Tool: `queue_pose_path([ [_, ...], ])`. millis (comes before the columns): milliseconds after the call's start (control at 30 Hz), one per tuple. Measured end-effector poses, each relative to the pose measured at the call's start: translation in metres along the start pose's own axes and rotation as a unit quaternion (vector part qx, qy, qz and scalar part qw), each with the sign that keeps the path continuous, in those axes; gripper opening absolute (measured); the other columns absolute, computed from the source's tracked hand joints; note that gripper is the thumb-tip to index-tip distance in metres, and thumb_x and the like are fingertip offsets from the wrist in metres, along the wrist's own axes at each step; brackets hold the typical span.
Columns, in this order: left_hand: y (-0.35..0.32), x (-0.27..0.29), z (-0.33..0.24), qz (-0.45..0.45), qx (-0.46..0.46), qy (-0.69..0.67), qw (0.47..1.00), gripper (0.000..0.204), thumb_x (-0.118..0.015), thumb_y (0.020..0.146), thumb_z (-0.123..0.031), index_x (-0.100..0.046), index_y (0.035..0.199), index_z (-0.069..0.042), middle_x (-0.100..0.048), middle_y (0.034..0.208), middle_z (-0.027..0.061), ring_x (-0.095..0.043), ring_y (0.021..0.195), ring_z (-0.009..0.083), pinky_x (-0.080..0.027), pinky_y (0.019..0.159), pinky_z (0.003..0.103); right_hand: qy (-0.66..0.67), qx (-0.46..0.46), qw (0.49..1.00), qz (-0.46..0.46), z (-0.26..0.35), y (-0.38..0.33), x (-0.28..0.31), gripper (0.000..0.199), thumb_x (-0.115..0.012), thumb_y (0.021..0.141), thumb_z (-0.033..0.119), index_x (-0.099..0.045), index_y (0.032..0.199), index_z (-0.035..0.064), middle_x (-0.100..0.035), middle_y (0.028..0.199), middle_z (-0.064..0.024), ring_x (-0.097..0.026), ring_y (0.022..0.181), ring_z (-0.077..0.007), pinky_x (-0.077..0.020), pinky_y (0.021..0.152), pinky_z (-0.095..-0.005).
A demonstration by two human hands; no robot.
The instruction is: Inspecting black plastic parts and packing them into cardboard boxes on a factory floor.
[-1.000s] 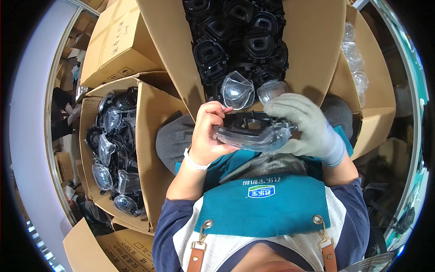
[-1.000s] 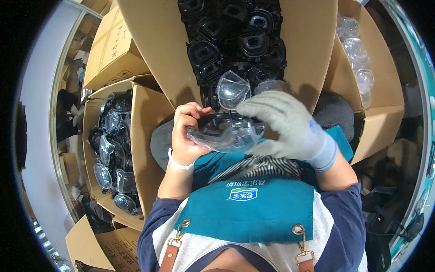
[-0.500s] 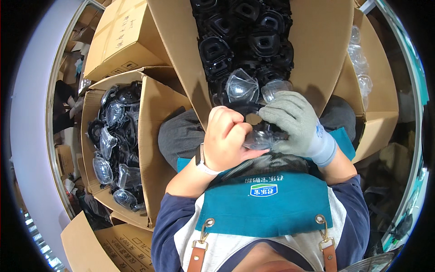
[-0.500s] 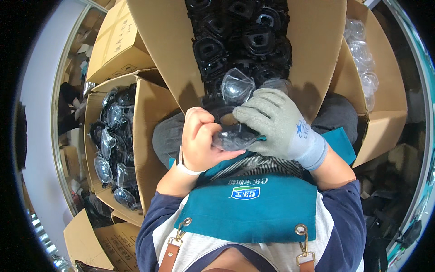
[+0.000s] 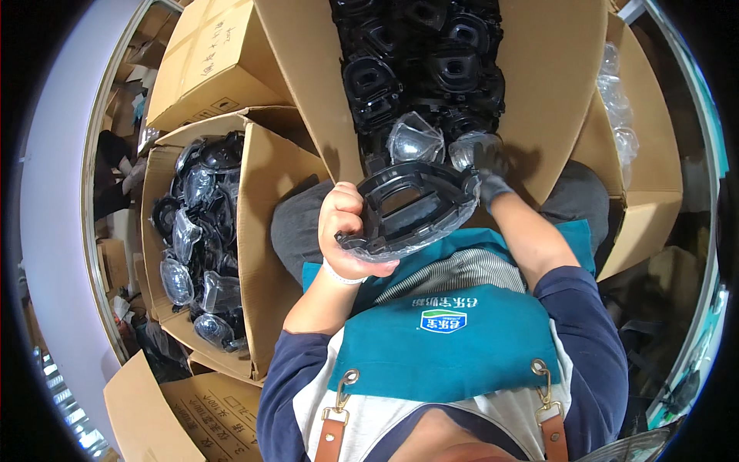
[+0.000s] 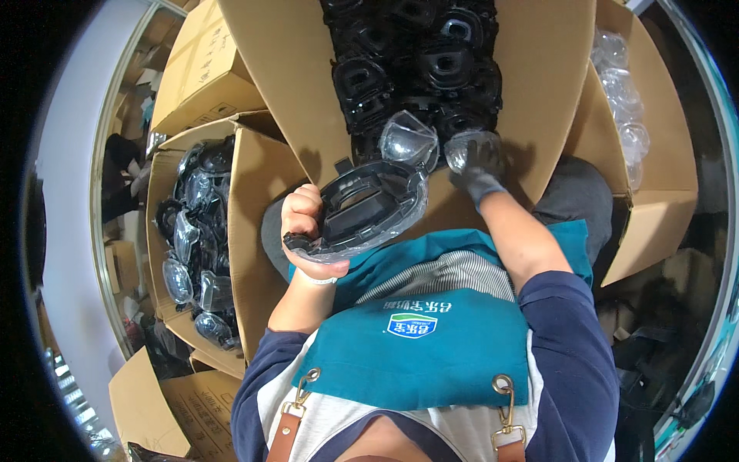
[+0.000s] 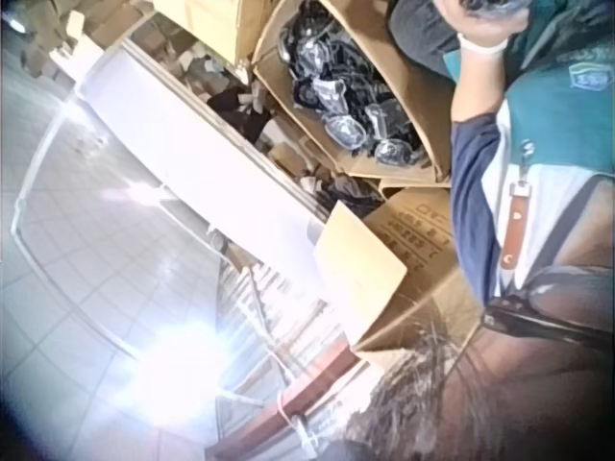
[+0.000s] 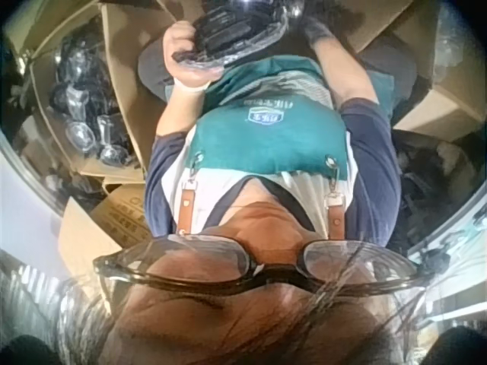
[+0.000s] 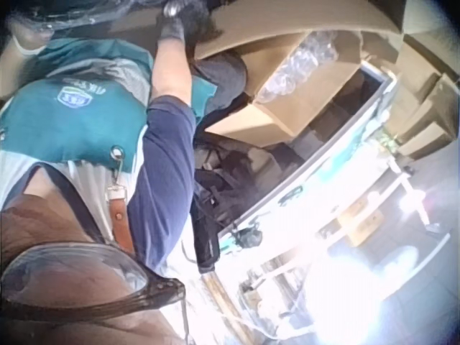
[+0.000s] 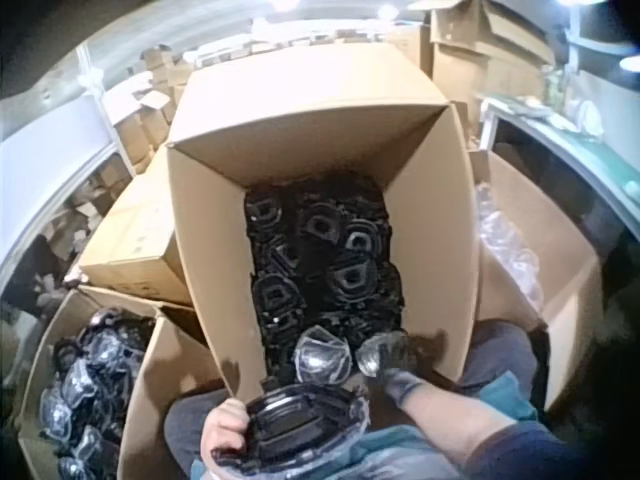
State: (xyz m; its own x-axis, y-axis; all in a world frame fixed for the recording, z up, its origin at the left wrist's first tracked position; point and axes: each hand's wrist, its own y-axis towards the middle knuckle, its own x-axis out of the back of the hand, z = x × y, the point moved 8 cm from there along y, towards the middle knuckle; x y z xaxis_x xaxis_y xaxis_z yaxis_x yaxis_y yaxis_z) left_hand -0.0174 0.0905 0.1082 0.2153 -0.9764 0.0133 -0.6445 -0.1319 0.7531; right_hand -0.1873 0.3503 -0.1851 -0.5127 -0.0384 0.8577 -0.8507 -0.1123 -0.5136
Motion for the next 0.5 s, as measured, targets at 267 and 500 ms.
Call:
queue_pose_path([
  [267, -0.005, 0.047, -0.037, -0.019, -0.049, 0.197, 0.979, 0.066, -0.09, 0.057, -0.053, -0.046, 0.085, -0.013, -0.046, 0.09, 0.0048, -0.049, 0.082, 0.0241, -0.042, 0.08, 0.043, 0.189, -0.034, 0.974, -0.117, -0.032, 0.029, -0.037, 0.112, -0.062, 0.074, 0.065, -0.003, 0.157, 0.0189, -0.001, 0.161, -0.0237, -0.002, 0.148, -0.0448, -0.0098, 0.119, -0.055],
  [500, -0.031, 0.269, -0.104, -0.376, 0.063, 0.619, 0.686, 0.052, -0.069, 0.091, -0.032, -0.051, 0.119, 0.008, -0.057, 0.115, 0.022, -0.059, 0.098, 0.0315, -0.048, 0.089, 0.039, 0.095, -0.083, 0.99, -0.057, -0.035, 0.033, -0.022, 0.109, -0.064, 0.069, 0.071, -0.015, 0.157, 0.0274, -0.001, 0.164, -0.0081, 0.0, 0.151, -0.0348, -0.0073, 0.121, -0.0443],
])
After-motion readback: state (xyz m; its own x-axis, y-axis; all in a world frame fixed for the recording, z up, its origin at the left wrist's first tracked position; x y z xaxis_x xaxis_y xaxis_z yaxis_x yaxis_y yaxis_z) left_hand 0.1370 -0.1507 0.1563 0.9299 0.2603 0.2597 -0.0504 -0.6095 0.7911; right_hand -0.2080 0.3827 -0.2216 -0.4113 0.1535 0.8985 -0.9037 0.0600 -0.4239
